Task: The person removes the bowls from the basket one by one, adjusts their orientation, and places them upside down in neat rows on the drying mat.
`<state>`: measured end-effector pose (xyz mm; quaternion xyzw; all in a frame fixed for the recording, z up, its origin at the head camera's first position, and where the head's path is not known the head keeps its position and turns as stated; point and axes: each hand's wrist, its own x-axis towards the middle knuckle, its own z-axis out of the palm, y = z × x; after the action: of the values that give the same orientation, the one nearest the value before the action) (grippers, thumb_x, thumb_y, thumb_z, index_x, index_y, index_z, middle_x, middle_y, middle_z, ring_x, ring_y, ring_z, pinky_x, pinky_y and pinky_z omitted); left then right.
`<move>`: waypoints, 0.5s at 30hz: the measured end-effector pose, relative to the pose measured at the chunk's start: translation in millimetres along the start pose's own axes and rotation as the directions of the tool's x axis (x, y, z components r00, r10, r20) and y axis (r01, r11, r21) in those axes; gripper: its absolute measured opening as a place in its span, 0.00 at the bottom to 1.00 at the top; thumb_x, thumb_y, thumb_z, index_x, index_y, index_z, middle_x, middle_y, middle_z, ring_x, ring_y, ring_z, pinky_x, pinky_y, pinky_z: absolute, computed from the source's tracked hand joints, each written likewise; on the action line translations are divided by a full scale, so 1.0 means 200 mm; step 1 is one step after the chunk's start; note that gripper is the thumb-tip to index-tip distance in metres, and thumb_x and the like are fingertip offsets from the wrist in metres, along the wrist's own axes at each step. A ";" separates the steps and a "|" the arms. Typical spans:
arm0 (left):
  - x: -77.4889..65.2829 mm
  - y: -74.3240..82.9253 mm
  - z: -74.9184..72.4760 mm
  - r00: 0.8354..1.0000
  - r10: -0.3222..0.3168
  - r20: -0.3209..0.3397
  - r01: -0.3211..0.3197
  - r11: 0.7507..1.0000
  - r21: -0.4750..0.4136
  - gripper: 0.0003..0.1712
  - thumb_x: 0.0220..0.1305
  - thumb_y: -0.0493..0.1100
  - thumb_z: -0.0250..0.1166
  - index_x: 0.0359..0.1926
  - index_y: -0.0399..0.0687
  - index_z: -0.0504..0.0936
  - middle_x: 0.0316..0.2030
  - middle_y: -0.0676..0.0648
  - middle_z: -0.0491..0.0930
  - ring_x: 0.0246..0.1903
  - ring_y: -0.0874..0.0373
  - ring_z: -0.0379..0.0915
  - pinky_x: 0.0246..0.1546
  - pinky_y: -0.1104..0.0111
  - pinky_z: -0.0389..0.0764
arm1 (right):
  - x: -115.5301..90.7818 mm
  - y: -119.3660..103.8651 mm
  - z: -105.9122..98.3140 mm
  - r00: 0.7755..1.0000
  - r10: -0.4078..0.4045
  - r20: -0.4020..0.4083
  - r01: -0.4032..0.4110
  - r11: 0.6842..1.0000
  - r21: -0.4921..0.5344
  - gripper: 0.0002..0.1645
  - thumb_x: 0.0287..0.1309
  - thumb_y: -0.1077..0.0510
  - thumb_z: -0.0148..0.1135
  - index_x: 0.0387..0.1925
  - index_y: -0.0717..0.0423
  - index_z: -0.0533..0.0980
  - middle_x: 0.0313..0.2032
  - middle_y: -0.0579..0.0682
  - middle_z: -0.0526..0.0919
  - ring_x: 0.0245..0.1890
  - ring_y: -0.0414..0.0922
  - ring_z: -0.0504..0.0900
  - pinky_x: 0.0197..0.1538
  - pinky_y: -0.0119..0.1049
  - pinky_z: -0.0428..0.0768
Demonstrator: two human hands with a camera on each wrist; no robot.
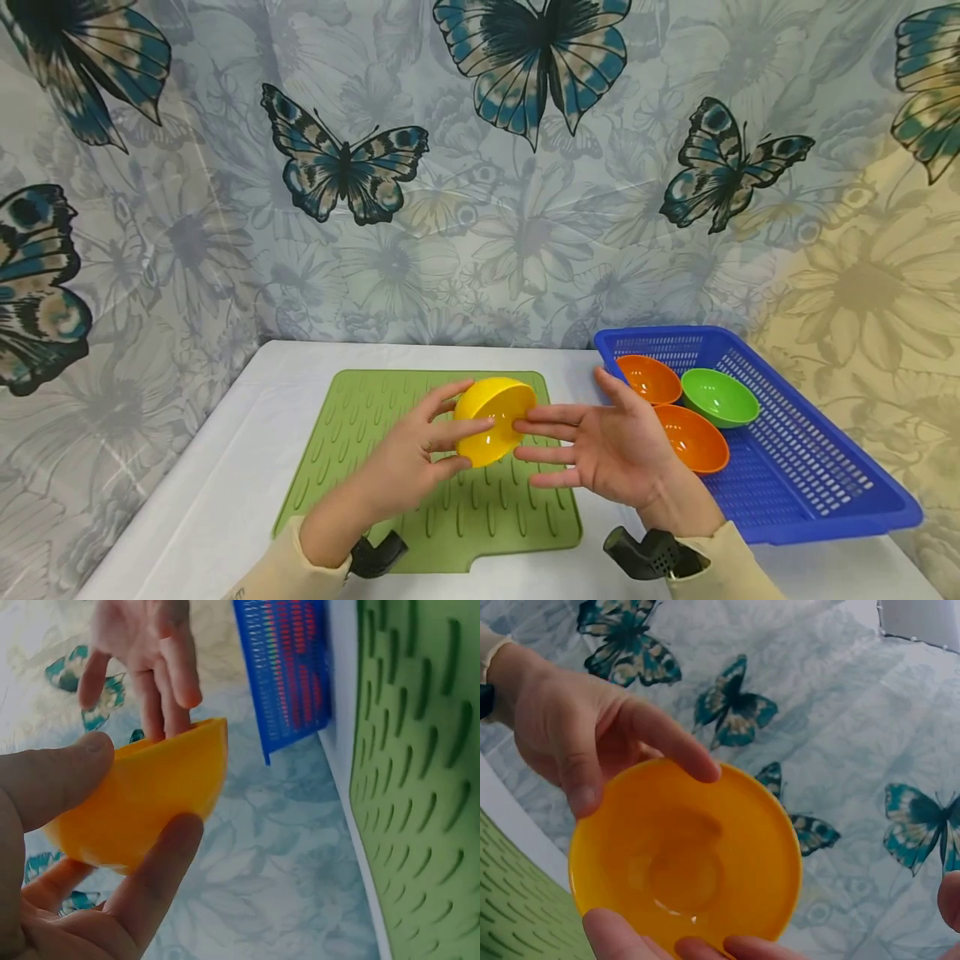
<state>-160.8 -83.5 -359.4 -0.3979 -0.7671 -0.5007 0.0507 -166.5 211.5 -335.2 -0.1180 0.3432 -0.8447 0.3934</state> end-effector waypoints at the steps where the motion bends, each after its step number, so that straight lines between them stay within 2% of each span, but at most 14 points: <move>1: 0.00 0.00 0.00 0.998 0.064 0.002 -0.064 0.993 0.098 0.32 0.55 0.25 0.72 0.60 0.50 0.83 0.74 0.49 0.54 0.66 0.44 0.62 0.52 0.61 0.79 | 0.00 0.00 0.00 1.000 -0.001 -0.001 0.001 1.000 0.004 0.64 0.67 0.24 0.38 0.74 0.74 0.32 0.73 0.70 0.51 0.70 0.70 0.52 0.66 0.65 0.57; 2: 0.00 0.00 0.00 0.992 0.129 0.009 -0.129 0.975 0.179 0.32 0.53 0.25 0.73 0.59 0.50 0.84 0.74 0.47 0.55 0.66 0.43 0.61 0.53 0.62 0.79 | 0.00 0.00 0.00 1.000 -0.003 -0.004 0.003 1.000 0.006 0.65 0.67 0.23 0.38 0.74 0.74 0.33 0.73 0.70 0.51 0.71 0.70 0.51 0.66 0.65 0.57; 4: 0.00 0.00 0.01 0.966 0.257 0.034 -0.254 0.910 0.329 0.33 0.51 0.24 0.74 0.57 0.53 0.85 0.73 0.43 0.56 0.66 0.42 0.62 0.53 0.63 0.78 | -0.01 0.00 0.00 1.000 -0.007 -0.012 0.007 1.000 0.012 0.65 0.67 0.23 0.38 0.73 0.75 0.35 0.73 0.70 0.52 0.71 0.70 0.50 0.65 0.66 0.57; 6: 0.00 0.00 0.00 0.928 0.364 0.084 -0.363 0.823 0.437 0.36 0.47 0.22 0.74 0.56 0.55 0.86 0.72 0.38 0.58 0.65 0.40 0.62 0.54 0.63 0.78 | -0.01 0.00 0.00 1.000 -0.006 -0.021 0.006 1.000 0.020 0.64 0.66 0.23 0.39 0.73 0.77 0.40 0.71 0.72 0.55 0.71 0.70 0.50 0.65 0.66 0.57; 7: 0.00 -0.01 0.00 0.905 0.409 0.114 -0.410 0.771 0.487 0.37 0.45 0.20 0.73 0.55 0.56 0.86 0.71 0.37 0.59 0.64 0.39 0.63 0.54 0.63 0.78 | -0.01 0.00 0.00 1.000 -0.004 -0.024 0.004 1.000 0.024 0.64 0.66 0.23 0.39 0.72 0.77 0.44 0.70 0.72 0.57 0.71 0.70 0.51 0.65 0.66 0.57; 11: 0.00 0.00 0.01 0.826 0.508 0.245 -0.528 0.542 0.653 0.38 0.40 0.26 0.77 0.53 0.62 0.87 0.70 0.38 0.61 0.63 0.34 0.63 0.53 0.59 0.79 | -0.02 -0.01 -0.01 0.999 0.021 -0.025 -0.021 0.999 0.027 0.59 0.67 0.23 0.39 0.65 0.77 0.60 0.65 0.73 0.64 0.68 0.69 0.60 0.65 0.64 0.59; 12: 0.00 0.00 0.01 0.811 0.516 0.275 -0.543 0.493 0.679 0.37 0.41 0.29 0.79 0.53 0.64 0.86 0.70 0.39 0.62 0.63 0.33 0.63 0.50 0.59 0.80 | -0.02 -0.01 -0.01 0.999 0.029 -0.022 -0.028 0.999 0.026 0.57 0.67 0.24 0.38 0.63 0.76 0.63 0.64 0.73 0.66 0.67 0.69 0.63 0.65 0.64 0.59; 15: -0.01 0.00 0.01 0.777 0.522 0.351 -0.577 0.368 0.729 0.29 0.48 0.39 0.80 0.53 0.67 0.86 0.70 0.40 0.62 0.64 0.32 0.61 0.44 0.62 0.83 | -0.02 -0.01 -0.02 0.999 0.050 0.001 -0.050 0.999 0.021 0.53 0.69 0.25 0.35 0.59 0.73 0.67 0.62 0.72 0.69 0.63 0.66 0.69 0.64 0.62 0.62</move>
<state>-158.9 -82.3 -360.8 -0.5759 -0.7304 -0.0371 0.3653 -166.0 217.5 -336.9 -0.1052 0.3371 -0.8382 0.4156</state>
